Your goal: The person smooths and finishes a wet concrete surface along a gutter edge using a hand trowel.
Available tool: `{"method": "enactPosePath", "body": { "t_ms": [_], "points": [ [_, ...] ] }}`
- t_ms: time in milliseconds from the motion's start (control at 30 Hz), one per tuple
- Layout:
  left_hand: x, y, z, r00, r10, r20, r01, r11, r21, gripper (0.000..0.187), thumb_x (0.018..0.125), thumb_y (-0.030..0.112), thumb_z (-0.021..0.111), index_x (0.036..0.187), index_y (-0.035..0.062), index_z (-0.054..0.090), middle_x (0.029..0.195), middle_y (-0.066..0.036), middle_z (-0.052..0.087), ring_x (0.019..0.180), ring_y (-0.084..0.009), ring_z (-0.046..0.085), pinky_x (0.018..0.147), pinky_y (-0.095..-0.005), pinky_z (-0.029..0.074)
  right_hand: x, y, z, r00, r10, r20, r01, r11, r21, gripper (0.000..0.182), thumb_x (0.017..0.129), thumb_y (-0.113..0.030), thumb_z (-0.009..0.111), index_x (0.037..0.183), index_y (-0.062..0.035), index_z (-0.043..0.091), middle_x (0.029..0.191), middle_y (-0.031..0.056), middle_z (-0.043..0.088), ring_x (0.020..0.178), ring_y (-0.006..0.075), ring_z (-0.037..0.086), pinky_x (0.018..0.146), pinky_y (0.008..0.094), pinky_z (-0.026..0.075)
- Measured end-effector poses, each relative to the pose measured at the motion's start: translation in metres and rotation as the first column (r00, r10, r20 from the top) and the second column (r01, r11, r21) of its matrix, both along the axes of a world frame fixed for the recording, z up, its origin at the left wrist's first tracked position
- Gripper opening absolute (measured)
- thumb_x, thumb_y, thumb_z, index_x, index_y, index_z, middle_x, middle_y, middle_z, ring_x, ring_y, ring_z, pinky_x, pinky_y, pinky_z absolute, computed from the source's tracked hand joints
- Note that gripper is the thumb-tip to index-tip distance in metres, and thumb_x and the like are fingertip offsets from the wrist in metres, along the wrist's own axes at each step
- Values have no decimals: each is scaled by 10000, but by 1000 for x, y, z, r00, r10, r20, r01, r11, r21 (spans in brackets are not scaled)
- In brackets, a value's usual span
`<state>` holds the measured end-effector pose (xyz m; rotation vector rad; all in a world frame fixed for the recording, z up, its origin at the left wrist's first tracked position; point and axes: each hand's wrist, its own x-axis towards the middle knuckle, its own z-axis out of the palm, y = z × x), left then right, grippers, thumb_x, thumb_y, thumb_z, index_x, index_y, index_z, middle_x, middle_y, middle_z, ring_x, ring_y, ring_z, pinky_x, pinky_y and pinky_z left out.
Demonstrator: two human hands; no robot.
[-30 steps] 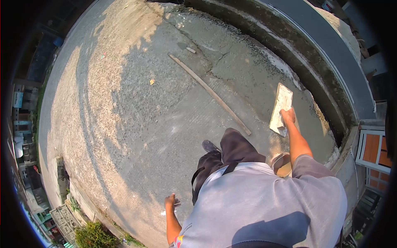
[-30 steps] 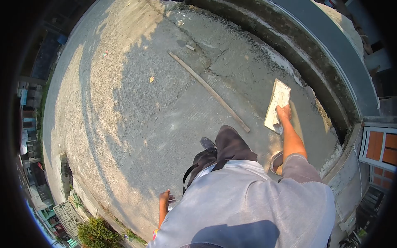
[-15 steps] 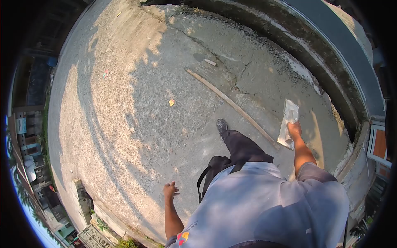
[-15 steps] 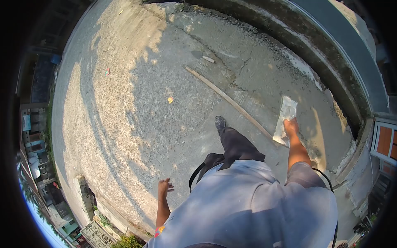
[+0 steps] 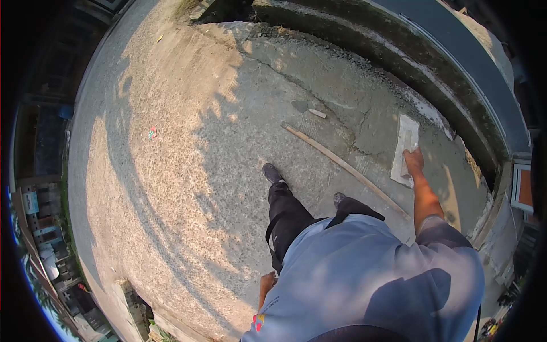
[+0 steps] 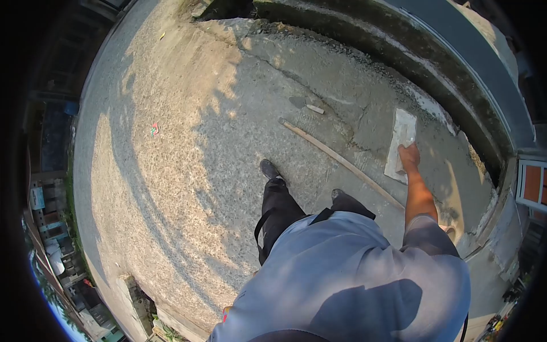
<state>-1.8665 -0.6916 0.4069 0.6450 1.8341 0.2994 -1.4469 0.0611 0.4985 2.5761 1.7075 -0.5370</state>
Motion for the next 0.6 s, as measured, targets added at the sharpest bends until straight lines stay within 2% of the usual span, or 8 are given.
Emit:
{"method": "enactPosePath", "body": {
  "t_ms": [33, 67, 100, 133, 200, 300, 433, 600],
  "points": [
    [-38, -1, -19, 943, -253, -218, 304, 921, 243, 416, 920, 266, 661, 1216, -21, 609, 947, -234, 669, 754, -363, 704, 589, -464, 613, -18, -1, -1, 999, -33, -5, 33, 999, 11, 650, 781, -355, 649, 1304, 11, 527, 1223, 252, 655, 1137, 437, 628, 994, 486, 491],
    [-78, 10, -15, 996, -68, -50, 71, 996, 63, 425, 922, 269, 657, 1222, -26, 595, 949, -238, 663, 753, -362, 703, 589, -472, 615, -38, -4, 1, 998, -55, -7, 55, 998, 20, 652, 778, -354, 649, 1302, 14, 527, 1223, 255, 654, 1136, 438, 628, 994, 489, 490],
    [-114, 38, 3, 951, 298, 81, -280, 943, -179, 435, 924, 272, 653, 1228, -31, 580, 951, -243, 656, 751, -362, 702, 590, -481, 617, -53, -7, 4, 998, -69, 0, 69, 997, 20, 654, 774, -352, 650, 1300, 17, 528, 1223, 257, 653, 1136, 439, 628, 994, 492, 489],
    [-156, 73, 19, 722, 690, 50, -625, 681, -383, 445, 926, 274, 649, 1234, -36, 566, 953, -247, 650, 749, -362, 701, 591, -489, 620, -69, -7, 6, 997, -76, 0, 76, 997, 13, 655, 773, -353, 649, 1300, 17, 528, 1224, 259, 652, 1137, 440, 627, 994, 495, 488],
    [-238, 132, 53, 590, 806, -34, -755, 536, -378, 465, 929, 280, 641, 1245, -46, 536, 957, -257, 637, 745, -361, 699, 592, -506, 624, -101, -15, 10, 994, -108, -7, 108, 994, -3, 656, 770, -354, 648, 1299, 16, 528, 1225, 263, 650, 1138, 442, 626, 995, 500, 486],
    [-366, 217, 91, 736, 664, -129, -674, 704, -225, 441, 944, 299, 618, 1172, -70, 537, 948, -223, 642, 771, -330, 701, 619, -489, 635, -151, -20, 18, 991, -134, 21, 134, 990, -30, 667, 773, -362, 642, 1309, 17, 523, 1227, 266, 648, 1140, 439, 626, 992, 502, 487],
    [-513, 330, 109, 798, 544, -259, -569, 822, -28, 363, 936, 299, 633, 1074, -28, 555, 831, -156, 639, 680, -271, 695, 553, -446, 627, -197, -9, 16, 992, -117, 51, 119, 992, -37, 686, 781, -380, 637, 1330, 12, 510, 1226, 269, 648, 1136, 433, 630, 990, 501, 491],
    [-594, 489, 138, 861, 413, -298, -391, 911, 131, 353, 925, 340, 656, 1017, 8, 577, 768, -87, 616, 656, -193, 665, 531, -369, 598, -255, 32, 1, 989, -121, 88, 125, 991, -43, 741, 801, -393, 640, 1396, 10, 456, 1211, 275, 653, 1118, 434, 638, 982, 503, 496]
  ]
}}
